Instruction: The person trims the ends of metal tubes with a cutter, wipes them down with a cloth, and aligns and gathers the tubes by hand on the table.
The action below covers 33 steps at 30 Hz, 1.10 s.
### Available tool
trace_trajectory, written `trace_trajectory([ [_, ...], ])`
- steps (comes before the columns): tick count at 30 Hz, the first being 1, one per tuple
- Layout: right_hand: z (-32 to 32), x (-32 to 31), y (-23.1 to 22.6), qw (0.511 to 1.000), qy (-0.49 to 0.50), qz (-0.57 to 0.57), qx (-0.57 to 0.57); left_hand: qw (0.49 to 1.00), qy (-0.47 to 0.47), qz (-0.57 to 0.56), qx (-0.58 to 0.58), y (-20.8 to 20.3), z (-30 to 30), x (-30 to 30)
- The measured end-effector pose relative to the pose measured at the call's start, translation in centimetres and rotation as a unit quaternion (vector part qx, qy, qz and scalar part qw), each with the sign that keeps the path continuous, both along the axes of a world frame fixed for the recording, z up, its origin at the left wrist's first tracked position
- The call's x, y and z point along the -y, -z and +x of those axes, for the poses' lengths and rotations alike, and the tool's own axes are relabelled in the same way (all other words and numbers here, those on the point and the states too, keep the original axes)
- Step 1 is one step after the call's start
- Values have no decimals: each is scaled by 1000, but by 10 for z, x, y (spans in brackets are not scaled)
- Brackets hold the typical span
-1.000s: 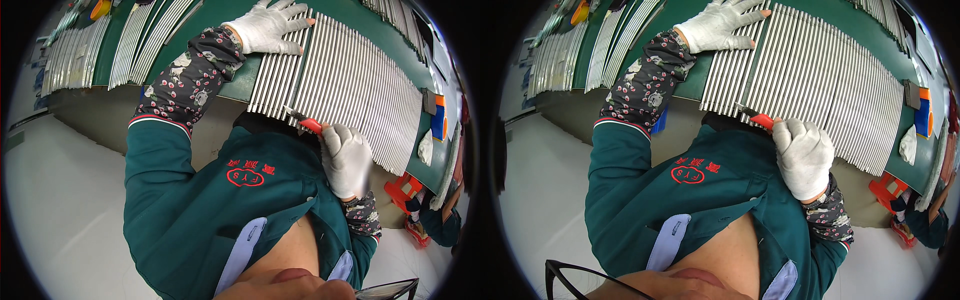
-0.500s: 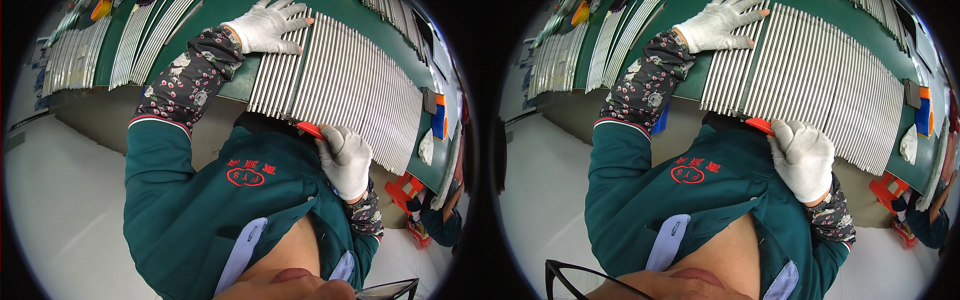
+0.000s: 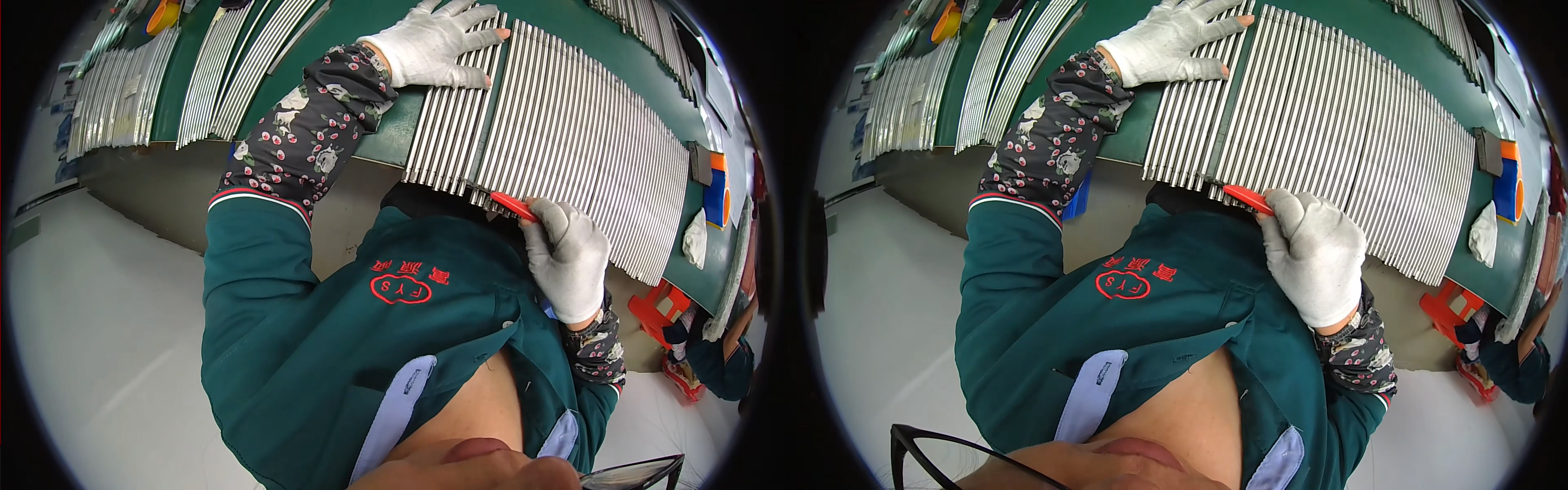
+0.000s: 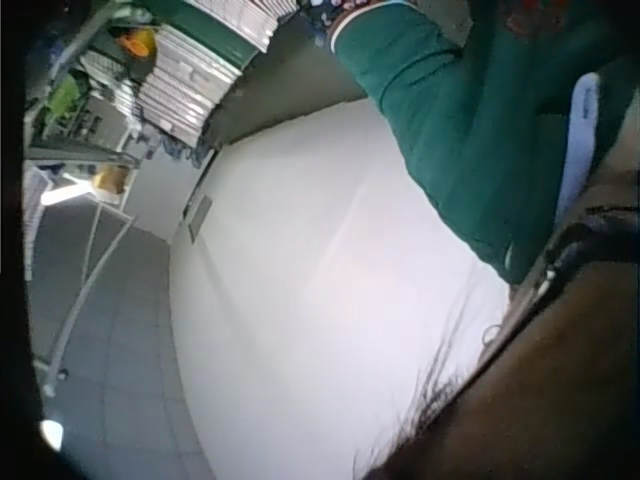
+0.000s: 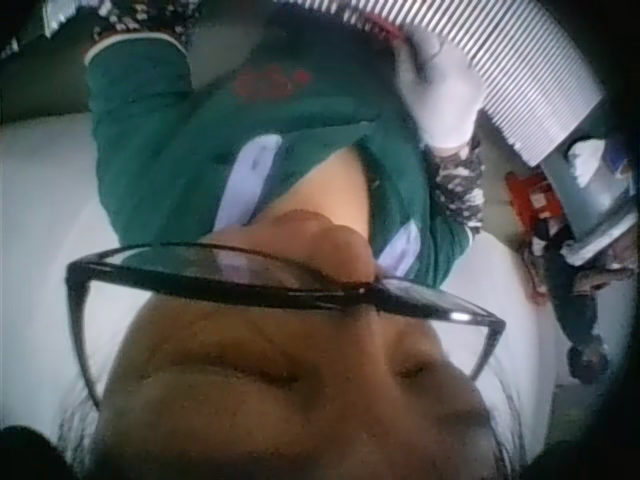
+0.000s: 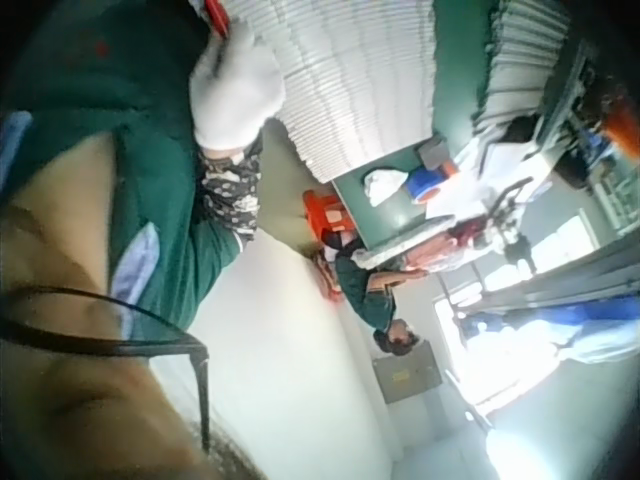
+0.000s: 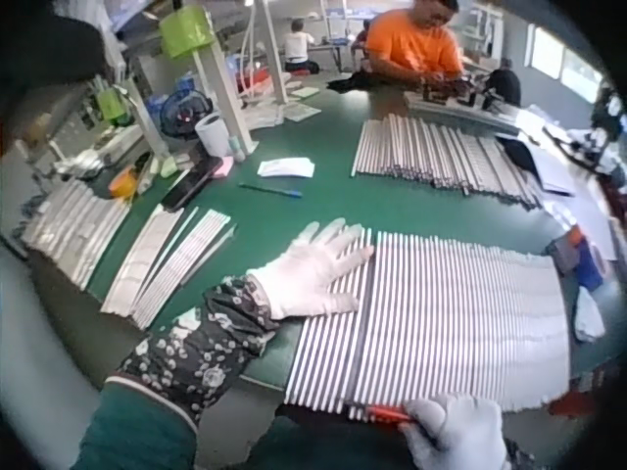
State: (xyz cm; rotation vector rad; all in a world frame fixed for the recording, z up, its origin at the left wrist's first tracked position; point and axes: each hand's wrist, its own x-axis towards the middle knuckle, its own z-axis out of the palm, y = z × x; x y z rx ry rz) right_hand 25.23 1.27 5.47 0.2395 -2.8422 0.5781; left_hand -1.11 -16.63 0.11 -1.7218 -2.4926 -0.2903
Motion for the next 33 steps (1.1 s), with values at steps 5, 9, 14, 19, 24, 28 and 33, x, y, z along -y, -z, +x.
trace_trajectory([
  [5,0,2,1,1000,-5,-9,-2,1000,-2,-5,6,0,1,0],
  [9,1,3,1,1000,10,-10,14,1000,-4,-6,10,0,2,-1],
  [14,8,10,-10,992,-96,-50,63,1000,-6,-7,12,-1,2,-3],
  [19,2,6,-4,1000,12,-6,11,1000,-11,-8,14,0,3,-3],
  [24,6,7,-9,994,-90,-15,58,1000,-11,-4,13,0,3,-4],
  [28,4,6,-7,999,-22,0,35,1000,-14,-6,14,0,3,-1],
  [33,4,8,-4,999,-21,22,20,1000,-15,-6,14,-1,1,2],
])
